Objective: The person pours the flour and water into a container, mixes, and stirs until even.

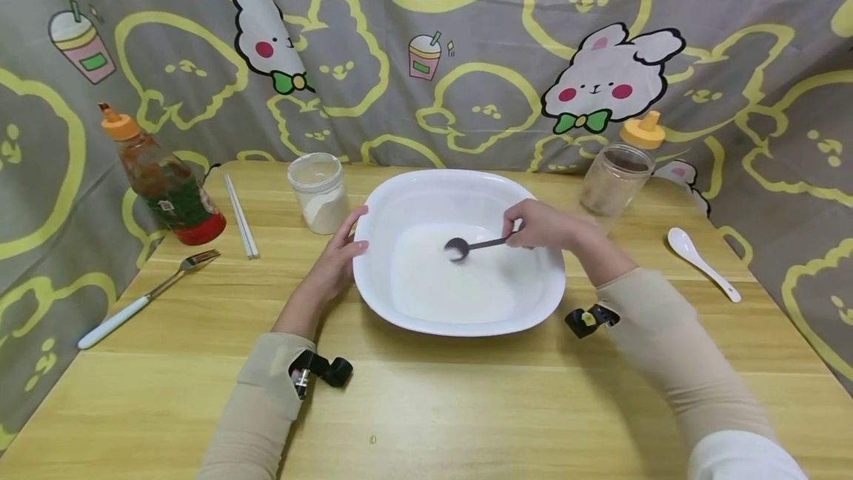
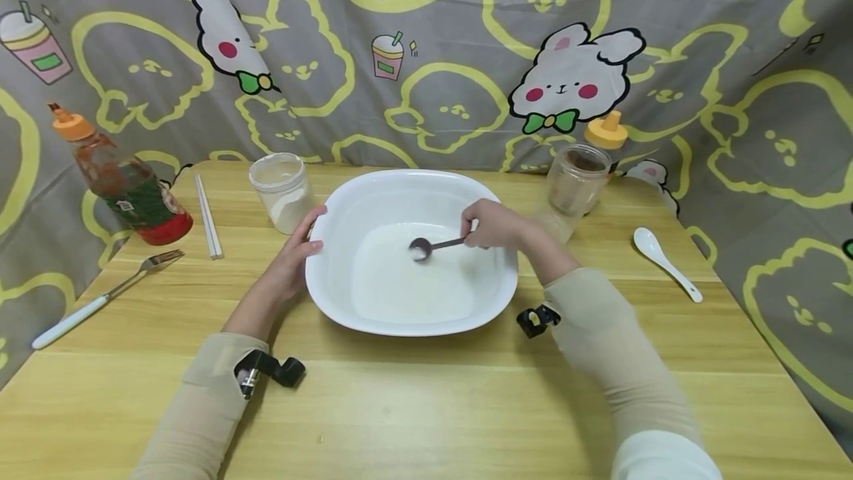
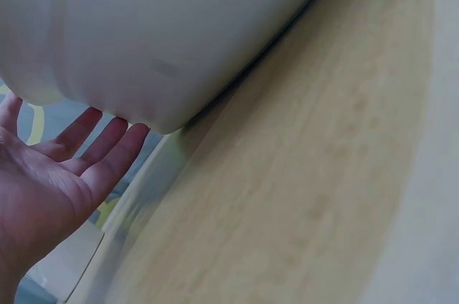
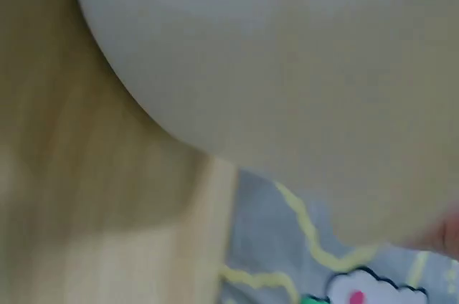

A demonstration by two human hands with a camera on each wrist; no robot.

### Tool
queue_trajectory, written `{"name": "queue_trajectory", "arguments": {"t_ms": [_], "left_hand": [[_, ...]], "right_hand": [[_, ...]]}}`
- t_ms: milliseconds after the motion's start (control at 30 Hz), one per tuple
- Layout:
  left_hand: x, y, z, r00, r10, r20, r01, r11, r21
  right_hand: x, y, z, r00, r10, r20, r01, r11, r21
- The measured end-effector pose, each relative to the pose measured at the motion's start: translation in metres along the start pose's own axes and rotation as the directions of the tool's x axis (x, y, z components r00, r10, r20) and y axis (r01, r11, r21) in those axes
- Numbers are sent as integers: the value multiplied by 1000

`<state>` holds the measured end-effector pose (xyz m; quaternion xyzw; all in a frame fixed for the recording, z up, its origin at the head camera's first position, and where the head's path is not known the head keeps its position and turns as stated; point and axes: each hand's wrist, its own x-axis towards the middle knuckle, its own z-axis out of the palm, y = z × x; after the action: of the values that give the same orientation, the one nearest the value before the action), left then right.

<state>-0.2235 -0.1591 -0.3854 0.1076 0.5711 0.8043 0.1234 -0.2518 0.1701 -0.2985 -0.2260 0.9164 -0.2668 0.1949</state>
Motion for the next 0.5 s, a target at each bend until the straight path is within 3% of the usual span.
{"name": "queue_trajectory", "arguments": {"t_ms": [100, 233, 367, 500], "left_hand": [[-1, -1, 0, 1000, -4, 3, 4, 1000, 5], [-1, -1, -1, 1000, -5, 5, 5, 1000, 14], [0, -1, -1, 1000, -2, 7, 2, 1000, 20], [0, 0, -2, 1000, 3, 7, -3, 1000, 22]], "right_hand": [[7, -3, 14, 997, -44, 59, 35, 990, 139], [5, -9, 23, 984, -111, 143, 82, 978, 192], [-9, -12, 18, 969, -133, 210, 112, 988, 110], [-24, -12, 4, 970, -122, 210, 130, 991, -24]]}}
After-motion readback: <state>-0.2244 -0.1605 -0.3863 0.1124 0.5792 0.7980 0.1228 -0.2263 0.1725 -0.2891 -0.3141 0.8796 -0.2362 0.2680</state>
